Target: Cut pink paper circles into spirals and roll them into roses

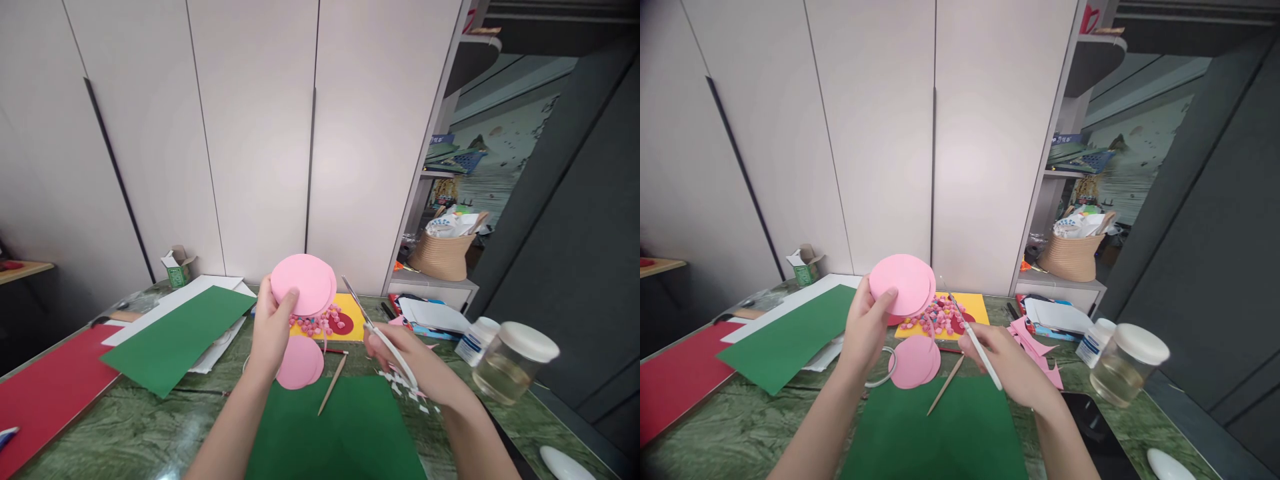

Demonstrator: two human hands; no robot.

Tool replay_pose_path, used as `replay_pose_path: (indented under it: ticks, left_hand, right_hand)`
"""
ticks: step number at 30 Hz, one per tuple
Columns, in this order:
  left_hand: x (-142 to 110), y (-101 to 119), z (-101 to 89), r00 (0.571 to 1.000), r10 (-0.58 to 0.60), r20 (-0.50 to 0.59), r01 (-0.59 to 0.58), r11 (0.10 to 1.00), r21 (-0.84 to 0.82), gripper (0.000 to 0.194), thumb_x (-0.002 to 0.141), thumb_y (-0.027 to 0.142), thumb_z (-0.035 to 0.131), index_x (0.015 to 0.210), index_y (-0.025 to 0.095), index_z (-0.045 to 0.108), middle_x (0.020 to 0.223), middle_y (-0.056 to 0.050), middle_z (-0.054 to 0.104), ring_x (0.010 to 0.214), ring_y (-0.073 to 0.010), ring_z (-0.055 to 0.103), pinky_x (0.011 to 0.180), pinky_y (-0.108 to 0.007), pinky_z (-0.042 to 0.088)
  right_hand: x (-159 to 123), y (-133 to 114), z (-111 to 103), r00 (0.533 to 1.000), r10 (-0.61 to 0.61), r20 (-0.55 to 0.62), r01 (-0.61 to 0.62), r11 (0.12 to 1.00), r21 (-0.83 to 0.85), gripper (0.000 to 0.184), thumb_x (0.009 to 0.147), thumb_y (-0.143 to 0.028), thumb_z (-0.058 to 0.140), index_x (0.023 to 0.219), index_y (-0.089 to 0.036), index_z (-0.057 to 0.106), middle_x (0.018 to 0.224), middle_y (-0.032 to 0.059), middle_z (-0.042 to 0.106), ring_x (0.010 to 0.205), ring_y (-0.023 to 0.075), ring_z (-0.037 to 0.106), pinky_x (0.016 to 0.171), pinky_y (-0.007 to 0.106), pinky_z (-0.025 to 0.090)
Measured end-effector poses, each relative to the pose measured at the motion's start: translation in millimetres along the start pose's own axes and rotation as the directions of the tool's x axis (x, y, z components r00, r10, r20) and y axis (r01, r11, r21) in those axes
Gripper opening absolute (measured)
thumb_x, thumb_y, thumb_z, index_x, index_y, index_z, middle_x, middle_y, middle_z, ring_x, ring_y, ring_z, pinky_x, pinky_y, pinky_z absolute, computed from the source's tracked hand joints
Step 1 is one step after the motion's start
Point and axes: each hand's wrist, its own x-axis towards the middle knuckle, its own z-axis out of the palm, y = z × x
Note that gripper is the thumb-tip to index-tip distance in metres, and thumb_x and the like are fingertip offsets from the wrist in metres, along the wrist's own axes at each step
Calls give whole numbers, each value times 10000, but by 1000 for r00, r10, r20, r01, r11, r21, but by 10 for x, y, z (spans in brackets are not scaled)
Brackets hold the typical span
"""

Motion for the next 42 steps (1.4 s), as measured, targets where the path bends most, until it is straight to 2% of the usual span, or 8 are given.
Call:
replay_pose_path:
  ticks: [7,14,19,29,42]
  left_hand:
    - [-35,-1,12,999,-5,42,5,1000,1,260,796,319,554,1025,204,504,1090,-47,574,1044,-196,524,865,-311,426]
    - [-55,2,36,999,-14,38,15,1000,-13,312,794,323,558,1078,212,497,1114,-51,575,1045,-199,534,861,-307,430]
    - [-67,16,45,999,-13,41,14,1000,-27,291,791,330,560,1044,200,500,1115,-60,575,1048,-210,537,859,-315,436]
    - [-72,17,33,999,-26,47,27,999,-26,288,796,331,558,1053,212,499,1128,-58,573,1061,-210,533,854,-310,437]
    - [-76,25,39,999,-12,35,13,1000,-25,296,792,324,559,1058,207,502,1120,-60,576,1047,-203,537,860,-302,435]
  right_hand:
    - [51,-21,46,1000,26,-10,-25,998,50,389,888,-518,380,696,-186,444,581,-48,373,536,104,352,492,234,229]
    - [37,-68,50,1000,31,-3,-31,999,41,410,891,-528,369,680,-182,437,573,-41,415,533,102,365,491,234,238]
    - [37,-66,52,1000,26,2,-26,999,46,418,889,-538,361,682,-184,438,570,-42,413,532,105,373,491,234,246]
    - [32,-74,53,1000,20,-6,-20,999,49,375,905,-470,378,673,-182,442,567,-41,422,536,105,375,499,235,252]
    - [45,-59,53,1000,21,-1,-21,999,31,397,895,-508,372,673,-186,435,564,-41,429,529,106,385,492,233,248]
